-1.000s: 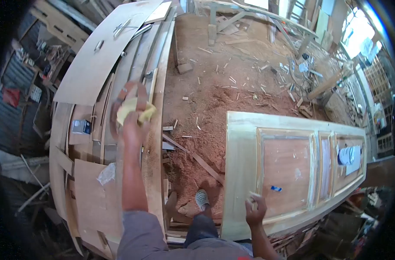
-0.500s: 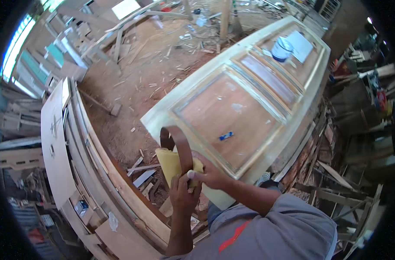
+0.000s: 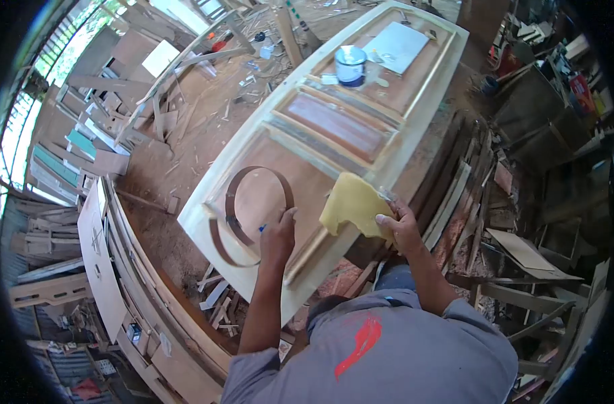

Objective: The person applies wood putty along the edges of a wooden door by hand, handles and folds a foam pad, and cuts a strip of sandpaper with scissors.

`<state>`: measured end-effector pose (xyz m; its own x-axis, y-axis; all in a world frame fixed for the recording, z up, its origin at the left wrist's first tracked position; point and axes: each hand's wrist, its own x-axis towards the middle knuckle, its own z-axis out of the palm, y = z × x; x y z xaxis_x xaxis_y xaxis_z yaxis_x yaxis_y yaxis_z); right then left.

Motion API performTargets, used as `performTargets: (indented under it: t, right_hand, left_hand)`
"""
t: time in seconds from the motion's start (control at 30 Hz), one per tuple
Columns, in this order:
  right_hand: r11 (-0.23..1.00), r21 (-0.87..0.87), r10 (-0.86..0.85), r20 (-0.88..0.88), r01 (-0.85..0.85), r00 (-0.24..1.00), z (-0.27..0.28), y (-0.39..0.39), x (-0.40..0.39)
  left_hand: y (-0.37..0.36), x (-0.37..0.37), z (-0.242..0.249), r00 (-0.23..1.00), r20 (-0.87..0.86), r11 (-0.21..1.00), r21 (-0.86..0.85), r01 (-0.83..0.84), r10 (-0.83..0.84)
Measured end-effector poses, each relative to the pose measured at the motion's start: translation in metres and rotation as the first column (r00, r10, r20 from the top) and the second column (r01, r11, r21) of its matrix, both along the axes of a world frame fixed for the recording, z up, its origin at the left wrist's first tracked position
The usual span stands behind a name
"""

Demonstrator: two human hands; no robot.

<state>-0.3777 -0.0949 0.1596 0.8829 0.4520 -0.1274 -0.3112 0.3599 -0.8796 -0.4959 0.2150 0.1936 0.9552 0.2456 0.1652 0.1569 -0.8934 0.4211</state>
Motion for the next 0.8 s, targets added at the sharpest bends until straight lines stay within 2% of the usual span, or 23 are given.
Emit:
performTargets:
  t: [0.07,0.17,0.27,0.3,0.33,0.37,0.4,0.43,0.47,0.5,0.53,0.57,0.6,0.63,0.67,0.73,0.8]
  right_hand:
    - [0.999,0.0,-0.046,0.024,0.046,0.999,0.001,-0.041,0.018]
    - [0.997,0.01,-0.079,0.08,0.079,0.994,0.01,-0.081,0.037]
    - [0.998,0.031,-0.066,0.094,0.063,0.993,0.042,-0.111,0.047]
    - [0.998,0.041,-0.043,0.095,0.039,0.995,0.05,-0.118,0.048]
    - [0.996,0.078,-0.039,0.077,0.033,0.996,0.054,-0.122,0.046]
    - [0.993,0.116,-0.032,0.061,0.025,0.998,0.057,-0.124,0.043]
    - [0.988,0.154,-0.023,0.055,0.014,0.998,0.061,-0.126,0.043]
    - [0.984,0.175,0.021,0.037,-0.027,0.999,0.068,-0.128,0.042]
    - [0.979,0.195,0.062,0.025,-0.065,0.998,0.075,-0.131,0.041]
    - [0.972,0.215,0.094,0.021,-0.096,0.995,0.079,-0.133,0.042]
    - [0.978,0.172,0.105,0.059,-0.114,0.993,0.078,-0.136,0.044]
    - [0.985,0.122,0.113,0.093,-0.124,0.989,0.076,-0.14,0.045]
    - [0.989,0.066,0.124,0.122,-0.133,0.985,0.077,-0.146,0.042]
    - [0.99,0.036,0.132,0.131,-0.138,0.983,0.08,-0.15,0.04]
    - [0.99,0.006,0.14,0.142,-0.143,0.98,0.086,-0.154,0.041]
    - [0.982,-0.074,0.182,0.153,-0.172,0.971,0.106,-0.16,0.042]
    - [0.959,-0.18,0.244,0.144,-0.217,0.959,0.14,-0.164,0.041]
  left_hand:
    - [-0.019,0.033,-0.043,0.98,-0.19,0.998,0.022,-0.051,0.054]
    - [-0.032,0.066,-0.102,0.995,-0.058,0.994,-0.088,0.07,-0.076]
    - [-0.065,0.074,-0.131,0.999,0.038,0.945,0.327,0.01,-0.024]
    - [-0.068,0.082,-0.147,1.0,0.001,0.99,0.144,0.002,-0.002]
    - [-0.081,0.083,-0.133,0.994,-0.111,0.944,-0.327,-0.038,0.001]
    - [-0.097,0.084,-0.121,0.977,-0.209,0.686,-0.717,-0.129,-0.035]
    - [-0.112,0.086,-0.102,0.959,-0.266,0.272,-0.934,-0.231,-0.101]
    - [-0.125,0.082,-0.082,0.952,-0.239,-0.015,-0.969,-0.247,-0.193]
    - [-0.137,0.08,-0.06,0.945,-0.178,-0.301,-0.918,-0.26,-0.274]
    - [-0.143,0.082,-0.043,0.937,-0.086,-0.556,-0.785,-0.274,-0.34]
    - [-0.146,0.082,-0.031,0.952,-0.023,-0.178,-0.981,-0.081,-0.304]
    - [-0.15,0.078,-0.023,0.952,0.055,0.231,-0.964,0.129,-0.3]
    - [-0.145,0.073,-0.041,0.972,0.013,-0.205,-0.978,-0.036,-0.234]
    - [-0.143,0.071,-0.048,0.986,-0.088,-0.602,-0.783,-0.157,-0.143]
    - [-0.131,0.065,-0.05,0.981,-0.081,-0.453,-0.878,-0.155,-0.177]
    - [-0.111,0.064,-0.013,0.977,-0.078,-0.09,-0.991,-0.098,-0.198]
    - [-0.099,0.065,0.022,0.992,-0.085,0.35,-0.936,-0.047,-0.093]
